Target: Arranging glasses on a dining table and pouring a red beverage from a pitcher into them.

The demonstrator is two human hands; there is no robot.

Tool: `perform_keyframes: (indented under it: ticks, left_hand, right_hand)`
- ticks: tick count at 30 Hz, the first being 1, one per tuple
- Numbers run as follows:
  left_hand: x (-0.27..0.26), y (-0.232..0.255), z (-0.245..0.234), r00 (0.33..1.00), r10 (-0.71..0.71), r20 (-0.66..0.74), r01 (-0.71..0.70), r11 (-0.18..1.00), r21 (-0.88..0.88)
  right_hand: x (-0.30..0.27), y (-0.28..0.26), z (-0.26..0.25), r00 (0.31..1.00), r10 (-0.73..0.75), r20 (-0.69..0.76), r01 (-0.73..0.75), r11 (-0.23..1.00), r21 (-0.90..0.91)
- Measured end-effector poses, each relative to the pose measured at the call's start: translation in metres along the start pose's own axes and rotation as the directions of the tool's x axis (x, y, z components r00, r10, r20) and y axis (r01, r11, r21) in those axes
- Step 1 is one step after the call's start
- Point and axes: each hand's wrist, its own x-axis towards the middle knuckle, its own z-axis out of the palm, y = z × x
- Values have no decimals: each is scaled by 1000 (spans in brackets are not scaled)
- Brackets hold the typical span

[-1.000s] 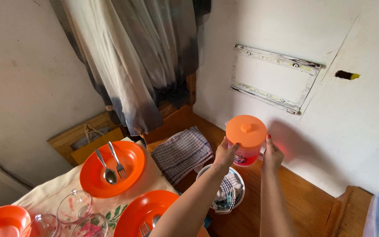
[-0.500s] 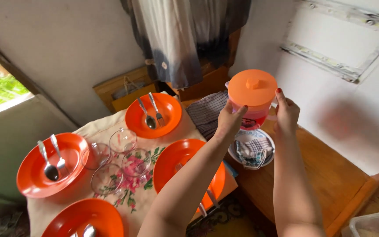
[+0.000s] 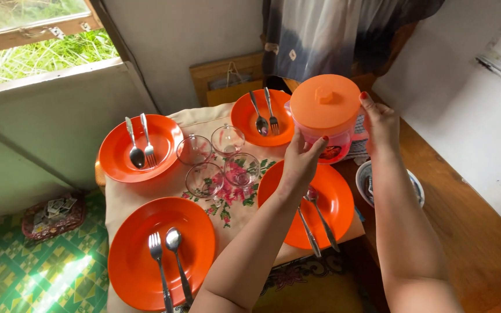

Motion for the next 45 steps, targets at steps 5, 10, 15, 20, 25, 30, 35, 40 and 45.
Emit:
perform_keyframes:
  ticks: [5,10,15,20,25,30,35,40,45]
  left_hand:
    - [-8,17,-32,996,47,-76,-52,997,-59]
    - [-12,25,-53,994,31,-109,-41,995,-89]
    - [5,-4,-77,989,48,-138,-67,988,-139]
    - [9,-6,-88,989,40,-141,-58,990,-131]
    - [6,-4,-95,991,-3,-136,-22,983,-184]
    - [11,-8,-101,992,-22,-122,0,984,-177]
    - [17,-15,-105,990,-52,-128,26,981,-194]
    - [20,-22,-111,992,-26,-125,0,980,-200]
    - [23,-27,-114,991,-25,-134,-3,979,-206]
  right_hand:
    - [-20,-24,51,996,-60,62,64,996,-66]
    - [2,-1,82,989,-105,104,119,983,-137]
    - [-4,-6,104,980,-126,153,167,943,-289]
    - [-24,-31,116,978,-114,177,168,928,-333]
    - [-13,-23,123,976,-104,193,167,924,-343]
    - [-32,-53,127,962,-116,248,211,890,-403]
    - [-16,-39,133,958,-82,275,207,861,-464]
    - [-22,-48,138,949,-105,297,243,843,-479]
    - [-21,-47,141,952,-73,298,228,819,-527]
